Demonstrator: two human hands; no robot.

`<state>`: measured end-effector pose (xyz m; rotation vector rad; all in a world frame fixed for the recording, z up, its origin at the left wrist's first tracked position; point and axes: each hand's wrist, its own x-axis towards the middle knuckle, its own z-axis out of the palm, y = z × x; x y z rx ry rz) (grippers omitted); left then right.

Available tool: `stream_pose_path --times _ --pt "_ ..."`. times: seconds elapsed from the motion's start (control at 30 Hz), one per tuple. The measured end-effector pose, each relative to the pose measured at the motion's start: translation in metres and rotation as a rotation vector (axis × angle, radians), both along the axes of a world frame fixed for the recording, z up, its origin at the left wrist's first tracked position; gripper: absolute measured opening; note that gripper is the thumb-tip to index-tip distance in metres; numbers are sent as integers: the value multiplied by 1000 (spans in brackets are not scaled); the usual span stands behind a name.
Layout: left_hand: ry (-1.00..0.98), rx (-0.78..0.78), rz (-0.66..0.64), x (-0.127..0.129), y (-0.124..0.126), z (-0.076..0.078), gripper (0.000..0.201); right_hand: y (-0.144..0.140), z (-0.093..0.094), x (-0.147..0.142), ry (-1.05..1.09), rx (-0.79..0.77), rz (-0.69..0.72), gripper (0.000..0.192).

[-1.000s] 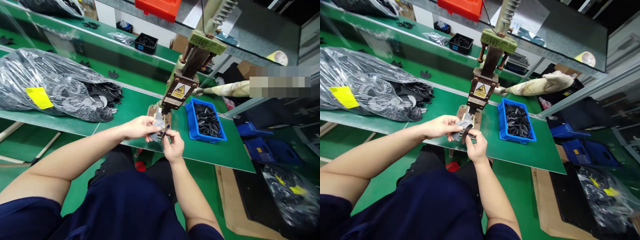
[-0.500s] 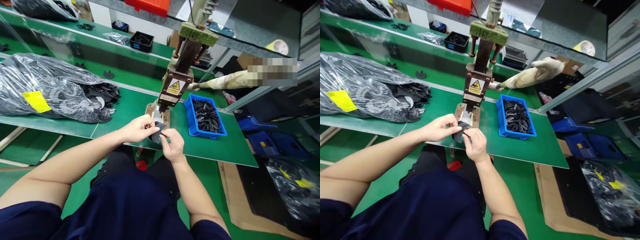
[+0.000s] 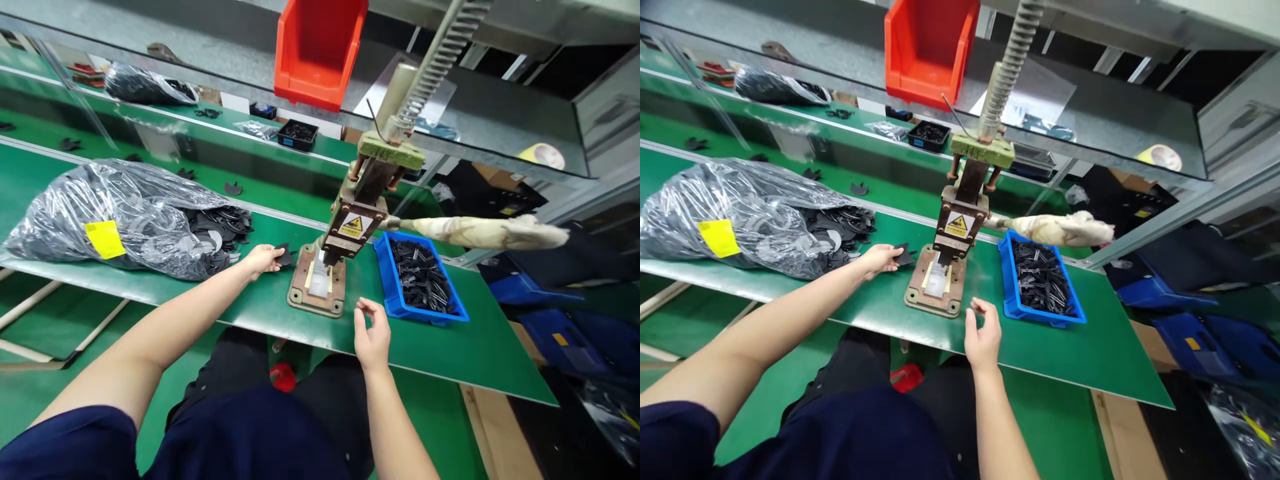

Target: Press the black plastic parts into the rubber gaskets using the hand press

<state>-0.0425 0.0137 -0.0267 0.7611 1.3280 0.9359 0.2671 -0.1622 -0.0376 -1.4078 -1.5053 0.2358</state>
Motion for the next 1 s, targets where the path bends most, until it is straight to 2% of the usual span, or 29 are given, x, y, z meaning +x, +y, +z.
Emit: stream_pose_path --times 0.07,0.2,0.27,0.33,0.4,0.47,0.6,0.7,0.8,0.9,1.0 --pt "2 -32 47 6 42 -4 31 1 -13 12 -3 -18 -44 25" --pt "-8 10 85 28 122 14 18 2 -27 20 -13 -41 -75 21" --pt "-16 42 87 38 148 20 17 3 -28 21 -14 -50 -74 22" --pt "-9 75 90 43 160 15 17 4 -28 22 -12 -55 -73 22" --pt "5 120 96 43 156 3 19 5 -27 23 -8 -54 -71 23" --pt "17 179 87 39 141 -11 24 6 -28 24 -5 -50 -62 23" --pt "31 264 -4 26 97 -31 28 4 -25 22 -18 -46 -31 23" --pt "73 350 -85 13 63 -42 35 4 -14 30 -57 -57 -35 24" --pt "145 434 -152 2 35 -56 48 11 8 58 -120 -72 -130 28" --pt "208 473 -207 -5 15 -68 57 29 33 101 -202 -104 -286 31" --pt "261 508 -226 -4 4 -71 58 55 51 140 -295 -184 -388 32"
